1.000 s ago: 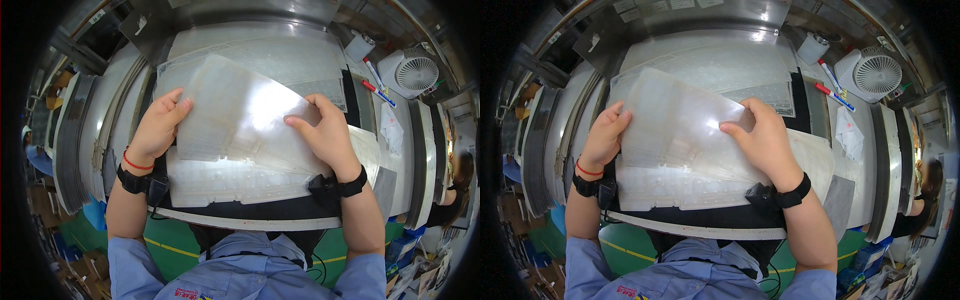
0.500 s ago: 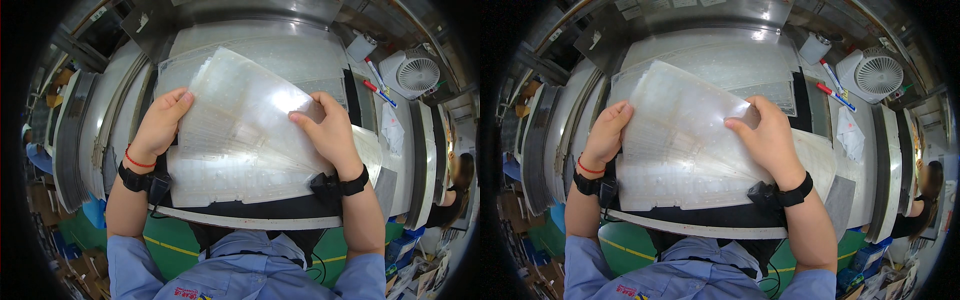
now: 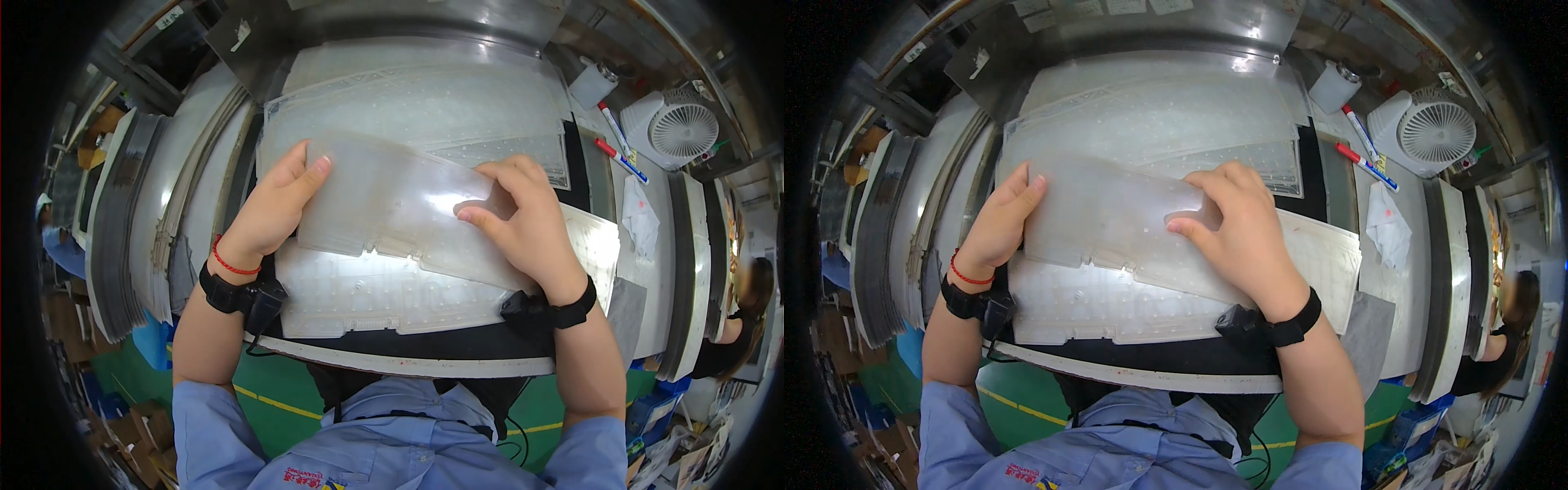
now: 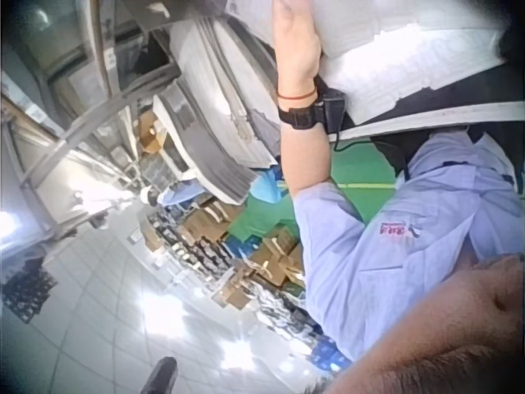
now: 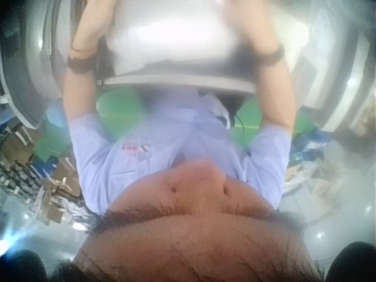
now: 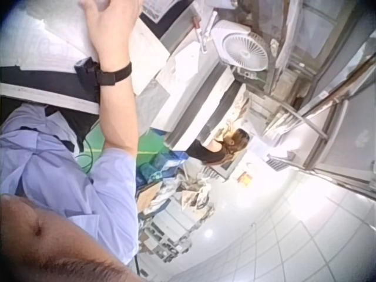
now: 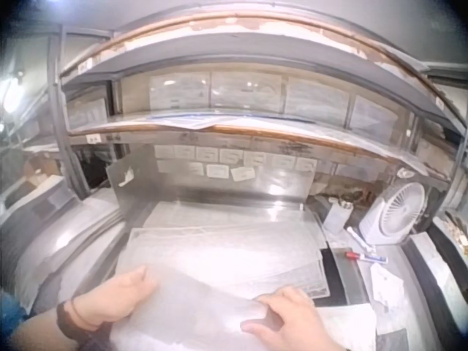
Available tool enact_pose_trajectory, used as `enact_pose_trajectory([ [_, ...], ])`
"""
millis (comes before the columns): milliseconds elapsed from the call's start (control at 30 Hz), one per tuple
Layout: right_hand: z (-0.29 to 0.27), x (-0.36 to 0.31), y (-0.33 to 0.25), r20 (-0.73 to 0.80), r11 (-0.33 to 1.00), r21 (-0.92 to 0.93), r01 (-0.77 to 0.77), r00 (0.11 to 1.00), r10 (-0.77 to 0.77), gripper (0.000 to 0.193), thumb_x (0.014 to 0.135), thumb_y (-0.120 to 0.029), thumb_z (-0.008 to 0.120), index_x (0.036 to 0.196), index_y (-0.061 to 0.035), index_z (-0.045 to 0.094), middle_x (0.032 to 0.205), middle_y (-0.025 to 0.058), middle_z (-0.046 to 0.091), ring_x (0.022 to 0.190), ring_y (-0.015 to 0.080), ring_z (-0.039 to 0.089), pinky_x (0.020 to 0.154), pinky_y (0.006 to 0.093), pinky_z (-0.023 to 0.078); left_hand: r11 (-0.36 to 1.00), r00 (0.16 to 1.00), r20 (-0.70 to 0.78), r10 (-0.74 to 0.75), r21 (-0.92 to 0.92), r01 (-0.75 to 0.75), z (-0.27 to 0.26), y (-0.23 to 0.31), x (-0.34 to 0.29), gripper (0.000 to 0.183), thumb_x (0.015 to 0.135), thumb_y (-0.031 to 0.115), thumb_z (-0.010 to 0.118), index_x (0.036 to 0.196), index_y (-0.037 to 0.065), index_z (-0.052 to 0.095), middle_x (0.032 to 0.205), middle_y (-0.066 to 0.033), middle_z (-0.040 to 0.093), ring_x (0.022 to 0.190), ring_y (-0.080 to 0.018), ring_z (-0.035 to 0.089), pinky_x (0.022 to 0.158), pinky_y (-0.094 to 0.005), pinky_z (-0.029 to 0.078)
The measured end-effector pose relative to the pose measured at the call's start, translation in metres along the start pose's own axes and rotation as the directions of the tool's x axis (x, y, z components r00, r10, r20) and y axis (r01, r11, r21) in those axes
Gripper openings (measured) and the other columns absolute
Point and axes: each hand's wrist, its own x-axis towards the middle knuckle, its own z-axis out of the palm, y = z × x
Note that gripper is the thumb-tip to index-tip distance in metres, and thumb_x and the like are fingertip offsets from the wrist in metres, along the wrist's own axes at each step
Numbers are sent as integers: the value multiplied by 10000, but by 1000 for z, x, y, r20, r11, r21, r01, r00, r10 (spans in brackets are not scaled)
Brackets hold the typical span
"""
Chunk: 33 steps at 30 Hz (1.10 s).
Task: Sorting, aligning, and stacking thin translucent plastic or metal plates at an industrial workstation.
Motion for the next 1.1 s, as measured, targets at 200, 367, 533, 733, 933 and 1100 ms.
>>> enact_pose_trajectory([
  [200,-5,-1,-1,-201,987,-124,100,972,-123,379,731,-194,832,1048,-38,697,1026,121,632,969,310,572,873,391,452,982,982,-38,184,-34,-185,-10,-6,3,262,1048,156,505,1253,-4,536,1091,-47,650,984,-88,586,896,-248,474],
  [367,-10,-5,-15,-279,977,-153,146,942,-185,256,737,-126,804,948,-49,683,980,100,637,955,302,569,858,381,443,955,960,-212,183,-192,-225,-37,-6,11,231,1031,142,535,1215,7,567,1063,-46,677,934,-98,627,842,-246,510],
  [533,-10,-5,-16,-49,978,-129,165,984,-172,297,680,-161,845,848,-43,630,917,106,626,926,304,574,818,395,449,960,922,-363,134,-183,-212,-55,-10,21,271,1044,196,517,1221,-3,567,1132,-80,667,974,-127,631,881,-283,511],
  [733,-6,-11,-26,277,990,-131,47,961,-9,571,531,-397,922,855,-47,608,845,105,585,851,314,566,773,394,451,899,898,-436,58,-369,-237,-57,-9,22,360,1044,246,523,1271,-33,525,1161,-108,658,1033,-147,620,927,-299,492],
  [933,-7,-10,-27,383,973,-231,24,921,68,608,512,-411,929,854,-45,585,822,103,566,846,303,555,763,396,445,941,779,-627,24,-249,-229,-46,-1,20,474,1036,302,517,1381,-17,459,1351,-126,548,1282,-216,500,1074,-371,393],
  [1100,-8,-12,-32,349,985,-166,-40,932,96,613,511,-394,931,859,-31,579,814,110,554,835,313,549,763,399,451,978,696,-696,175,41,-204,-48,-4,18,490,1011,276,550,1404,2,445,1423,-119,478,1380,-210,387,1135,-390,313],
])
